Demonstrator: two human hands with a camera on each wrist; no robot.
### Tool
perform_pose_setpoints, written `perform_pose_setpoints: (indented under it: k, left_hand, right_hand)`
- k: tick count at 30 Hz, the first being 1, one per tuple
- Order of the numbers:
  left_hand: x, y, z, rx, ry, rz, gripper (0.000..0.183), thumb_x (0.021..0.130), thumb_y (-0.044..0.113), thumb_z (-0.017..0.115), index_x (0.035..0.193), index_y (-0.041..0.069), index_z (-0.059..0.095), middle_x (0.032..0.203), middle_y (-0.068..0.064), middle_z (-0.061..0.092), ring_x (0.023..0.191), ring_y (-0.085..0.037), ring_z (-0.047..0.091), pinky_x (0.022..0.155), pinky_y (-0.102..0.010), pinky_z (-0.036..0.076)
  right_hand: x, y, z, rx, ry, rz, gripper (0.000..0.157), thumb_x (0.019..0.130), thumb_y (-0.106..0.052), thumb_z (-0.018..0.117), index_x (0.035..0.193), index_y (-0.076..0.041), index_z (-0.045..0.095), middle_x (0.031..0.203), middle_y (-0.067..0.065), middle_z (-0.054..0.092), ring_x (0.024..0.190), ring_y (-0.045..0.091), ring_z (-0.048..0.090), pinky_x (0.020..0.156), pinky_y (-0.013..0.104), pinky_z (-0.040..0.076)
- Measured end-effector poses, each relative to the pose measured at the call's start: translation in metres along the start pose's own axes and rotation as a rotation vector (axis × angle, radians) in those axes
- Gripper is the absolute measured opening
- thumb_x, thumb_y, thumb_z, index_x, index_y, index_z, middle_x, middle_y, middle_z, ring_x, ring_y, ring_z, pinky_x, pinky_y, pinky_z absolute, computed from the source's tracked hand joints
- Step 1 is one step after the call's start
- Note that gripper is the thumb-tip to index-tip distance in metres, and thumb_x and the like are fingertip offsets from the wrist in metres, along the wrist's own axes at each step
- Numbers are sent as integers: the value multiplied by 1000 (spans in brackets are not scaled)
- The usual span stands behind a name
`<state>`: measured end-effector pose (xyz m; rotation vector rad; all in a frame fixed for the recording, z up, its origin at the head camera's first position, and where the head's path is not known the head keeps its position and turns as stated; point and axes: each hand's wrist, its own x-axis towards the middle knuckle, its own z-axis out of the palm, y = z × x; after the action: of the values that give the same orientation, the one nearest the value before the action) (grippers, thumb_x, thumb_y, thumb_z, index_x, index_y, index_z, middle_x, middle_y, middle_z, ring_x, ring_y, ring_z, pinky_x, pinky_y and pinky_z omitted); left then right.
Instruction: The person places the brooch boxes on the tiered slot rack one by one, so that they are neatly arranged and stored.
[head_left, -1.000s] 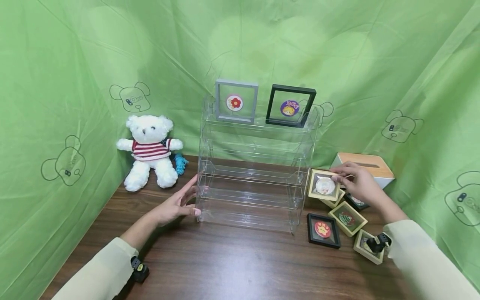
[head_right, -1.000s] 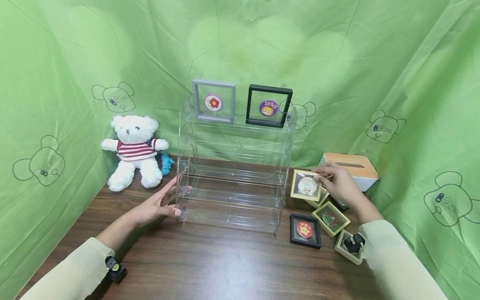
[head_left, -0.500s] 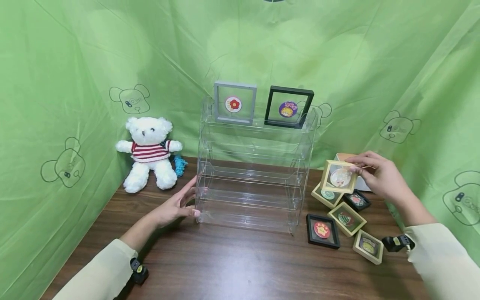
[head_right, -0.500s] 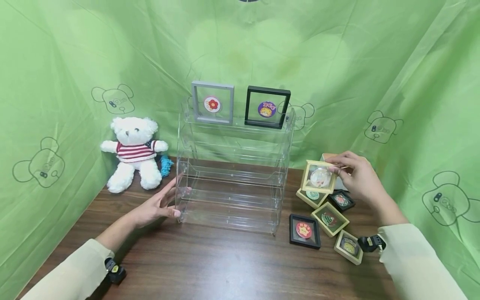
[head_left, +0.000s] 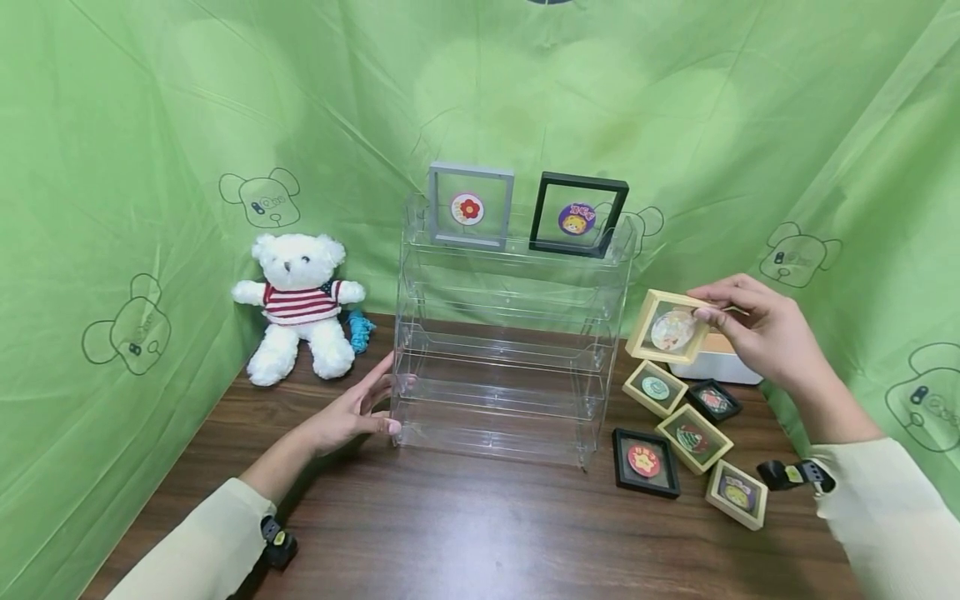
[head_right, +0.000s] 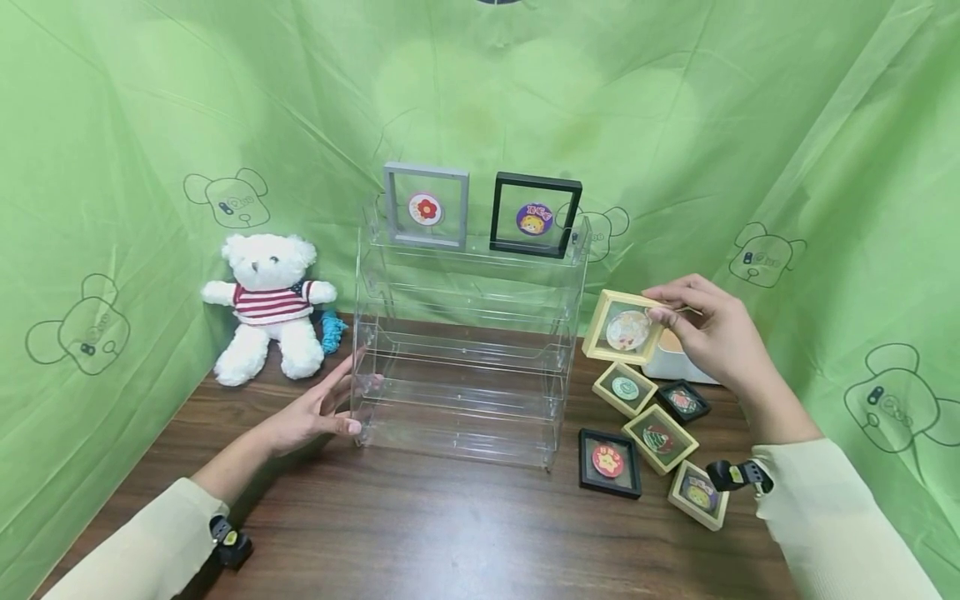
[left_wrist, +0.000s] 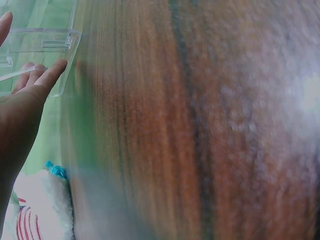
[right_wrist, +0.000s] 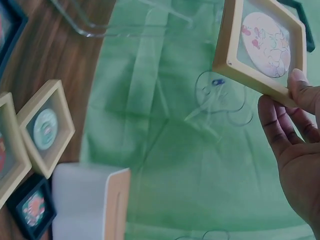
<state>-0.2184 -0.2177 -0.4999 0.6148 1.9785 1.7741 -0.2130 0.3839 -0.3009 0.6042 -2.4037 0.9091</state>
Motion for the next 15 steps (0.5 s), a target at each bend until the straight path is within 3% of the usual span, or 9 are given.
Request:
perform_pose_setpoints:
  k: [7, 15]
  left_hand:
    - [0, 0, 1, -12, -3, 0, 119, 101, 8, 80, 179, 31, -7, 181, -33, 6, 168, -59, 5, 131, -77, 21]
    - [0, 1, 0, -19, -5, -18, 119, 101, 8, 80, 179, 35, -6, 182, -31, 7, 169, -58, 4, 130, -76, 22]
  right_hand:
    - [15, -27, 6, 25, 21, -46, 35, 92, 14, 80, 123, -2, 83, 110, -13, 70, 91, -2, 67, 79, 4, 57]
    - [34, -55, 19, 94, 49, -39, 30, 94, 11, 80, 122, -1, 83, 109, -9, 70, 97, 1, 69, 89, 10, 60]
